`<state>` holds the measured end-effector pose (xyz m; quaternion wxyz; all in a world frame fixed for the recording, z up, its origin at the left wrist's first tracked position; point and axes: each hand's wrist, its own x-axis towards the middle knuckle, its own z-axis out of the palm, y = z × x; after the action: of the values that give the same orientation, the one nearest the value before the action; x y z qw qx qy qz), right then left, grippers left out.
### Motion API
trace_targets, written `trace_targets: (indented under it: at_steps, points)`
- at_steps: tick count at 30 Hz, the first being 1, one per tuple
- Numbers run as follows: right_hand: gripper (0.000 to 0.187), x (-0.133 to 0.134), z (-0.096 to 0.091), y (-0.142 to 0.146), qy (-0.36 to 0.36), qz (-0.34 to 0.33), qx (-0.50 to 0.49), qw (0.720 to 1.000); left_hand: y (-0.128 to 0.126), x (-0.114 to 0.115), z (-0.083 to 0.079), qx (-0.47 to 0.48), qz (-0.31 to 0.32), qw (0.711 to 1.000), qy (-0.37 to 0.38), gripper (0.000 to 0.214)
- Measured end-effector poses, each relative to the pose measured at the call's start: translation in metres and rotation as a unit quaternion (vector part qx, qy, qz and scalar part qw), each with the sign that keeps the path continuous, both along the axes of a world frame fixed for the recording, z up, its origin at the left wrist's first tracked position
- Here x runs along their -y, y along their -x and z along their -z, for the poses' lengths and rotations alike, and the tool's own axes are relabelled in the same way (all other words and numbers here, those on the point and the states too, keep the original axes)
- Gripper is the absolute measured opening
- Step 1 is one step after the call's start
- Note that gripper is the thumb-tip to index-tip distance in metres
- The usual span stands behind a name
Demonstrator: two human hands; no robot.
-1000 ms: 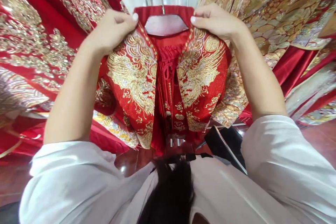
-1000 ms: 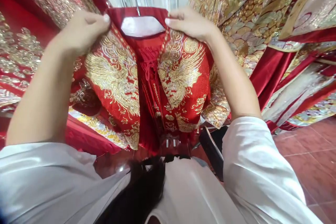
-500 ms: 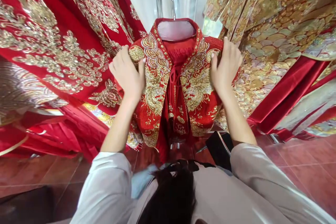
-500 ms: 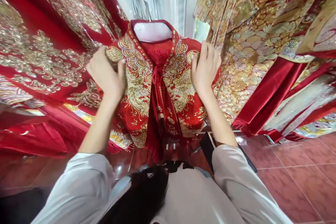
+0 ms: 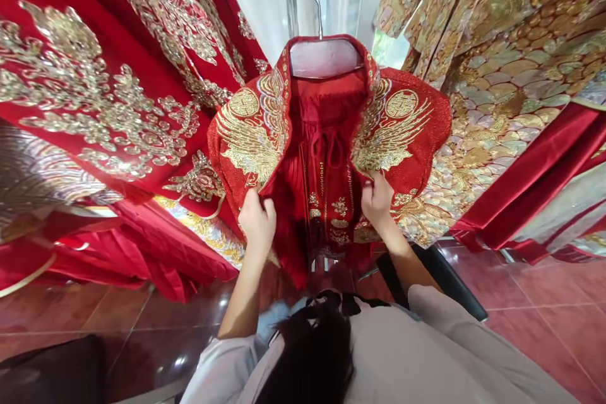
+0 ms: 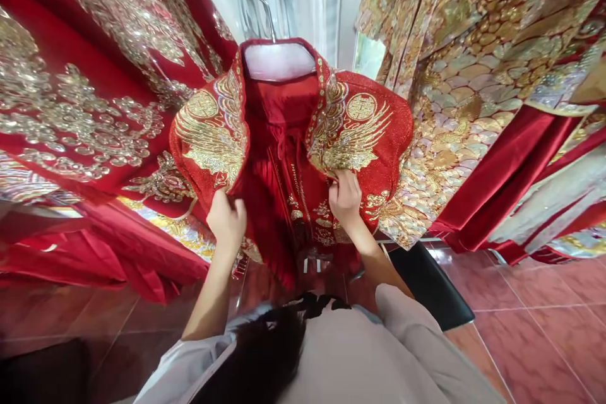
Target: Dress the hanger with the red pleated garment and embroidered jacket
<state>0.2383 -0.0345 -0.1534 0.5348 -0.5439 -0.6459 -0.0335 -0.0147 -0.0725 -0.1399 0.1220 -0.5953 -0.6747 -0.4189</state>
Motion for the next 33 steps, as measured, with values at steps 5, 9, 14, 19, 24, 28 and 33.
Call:
trace_targets:
  at_steps: [5, 9, 14, 19, 24, 28, 33]
  points:
    - [0.024, 0.038, -0.025, 0.007, -0.043, -0.111, -0.034, 0.992, -0.051, 0.033, -0.021, -0.041, 0.159, 0.981, -0.106, 0.018]
    - [0.019, 0.047, -0.054, 0.016, -0.058, -0.177, -0.051, 0.981, -0.098, 0.015, -0.015, -0.099, 0.233, 0.966, -0.059, 0.017]
    - [0.021, 0.014, -0.065, 0.038, -0.054, -0.237, -0.075, 0.967, -0.105, -0.024, 0.002, -0.065, 0.193, 0.979, -0.009, 0.013]
    - [0.026, -0.015, -0.024, 0.062, -0.038, -0.131, -0.074, 0.988, -0.084, -0.029, 0.041, -0.02, 0.19, 0.981, -0.013, 0.032]
    - [0.035, -0.007, 0.04, 0.058, -0.029, 0.039, -0.049, 0.998, -0.061, -0.021, 0.106, 0.056, 0.039, 0.998, 0.002, 0.043]
    - [0.039, -0.002, 0.064, 0.032, 0.021, 0.104, -0.037, 0.994, -0.036, -0.017, 0.127, 0.082, -0.033, 0.996, -0.003, 0.037]
    - [0.033, 0.013, 0.048, 0.007, 0.14, 0.066, -0.059, 0.986, -0.009, 0.011, 0.109, 0.094, -0.015, 0.995, -0.024, 0.026]
